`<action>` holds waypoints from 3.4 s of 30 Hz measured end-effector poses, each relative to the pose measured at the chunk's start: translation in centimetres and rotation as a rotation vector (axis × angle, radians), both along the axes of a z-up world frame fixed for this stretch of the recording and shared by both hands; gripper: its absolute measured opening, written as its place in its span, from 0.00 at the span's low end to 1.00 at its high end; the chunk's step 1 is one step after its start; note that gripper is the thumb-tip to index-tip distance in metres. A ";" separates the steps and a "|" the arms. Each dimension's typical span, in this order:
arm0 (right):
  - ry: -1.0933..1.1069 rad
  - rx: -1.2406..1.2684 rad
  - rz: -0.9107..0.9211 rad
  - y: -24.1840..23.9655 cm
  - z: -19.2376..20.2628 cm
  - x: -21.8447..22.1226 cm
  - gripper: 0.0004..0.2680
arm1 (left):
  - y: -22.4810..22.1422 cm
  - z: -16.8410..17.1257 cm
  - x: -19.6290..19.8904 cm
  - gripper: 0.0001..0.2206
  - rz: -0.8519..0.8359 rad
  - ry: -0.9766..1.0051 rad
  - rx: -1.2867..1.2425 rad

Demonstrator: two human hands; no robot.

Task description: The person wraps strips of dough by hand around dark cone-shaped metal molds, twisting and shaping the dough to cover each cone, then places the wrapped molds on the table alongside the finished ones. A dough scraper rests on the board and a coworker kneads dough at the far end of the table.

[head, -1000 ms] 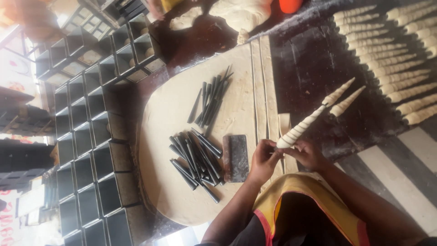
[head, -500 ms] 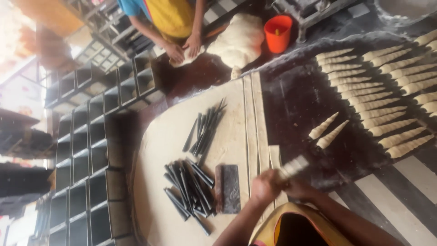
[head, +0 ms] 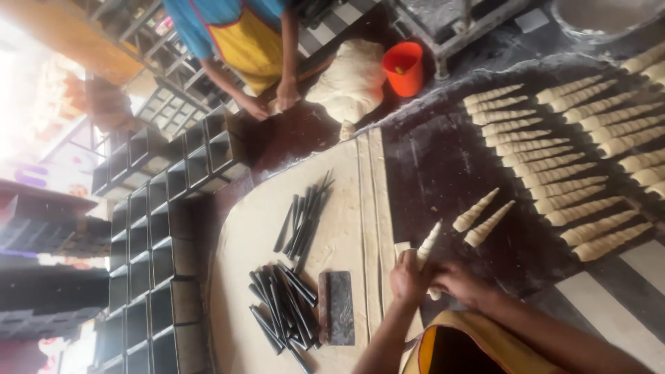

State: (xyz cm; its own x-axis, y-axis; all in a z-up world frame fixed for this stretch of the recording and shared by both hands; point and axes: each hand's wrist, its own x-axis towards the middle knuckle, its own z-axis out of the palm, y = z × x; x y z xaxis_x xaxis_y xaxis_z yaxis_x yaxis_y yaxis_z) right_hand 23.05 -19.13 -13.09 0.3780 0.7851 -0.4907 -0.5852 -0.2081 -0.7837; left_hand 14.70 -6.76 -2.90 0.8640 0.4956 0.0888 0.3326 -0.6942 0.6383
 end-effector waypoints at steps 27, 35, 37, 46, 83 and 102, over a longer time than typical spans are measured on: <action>0.024 -0.023 -0.059 -9.2 0.3 8.2 0.11 | 0.9 -6.2 7.0 0.21 0.053 0.063 0.053; -0.746 -0.176 0.453 -2.3 0.2 4.5 0.16 | 10.5 -5.2 -7.0 0.17 0.443 0.091 0.216; -0.987 -0.180 0.583 -0.4 0.9 3.6 0.24 | 14.1 -4.9 -8.2 0.18 0.565 0.128 0.234; -1.230 -0.224 0.442 2.2 2.8 0.1 0.07 | 26.7 -5.0 -12.0 0.16 0.742 0.527 0.341; 0.122 0.096 -0.361 3.4 4.8 -5.9 0.14 | 6.2 0.3 -11.1 0.13 0.123 -0.295 -1.020; -0.308 0.084 -0.140 2.8 9.1 -6.6 0.26 | 7.2 5.1 -7.6 0.17 -0.022 0.237 -0.791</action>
State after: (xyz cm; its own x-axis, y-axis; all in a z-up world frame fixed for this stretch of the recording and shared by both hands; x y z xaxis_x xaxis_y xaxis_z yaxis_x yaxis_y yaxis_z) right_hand 16.44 -16.37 -4.04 0.6049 0.7482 -0.2726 -0.3370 -0.0697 -0.9389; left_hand 7.05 0.46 2.21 0.8262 0.3178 -0.4651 0.5113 -0.0767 0.8559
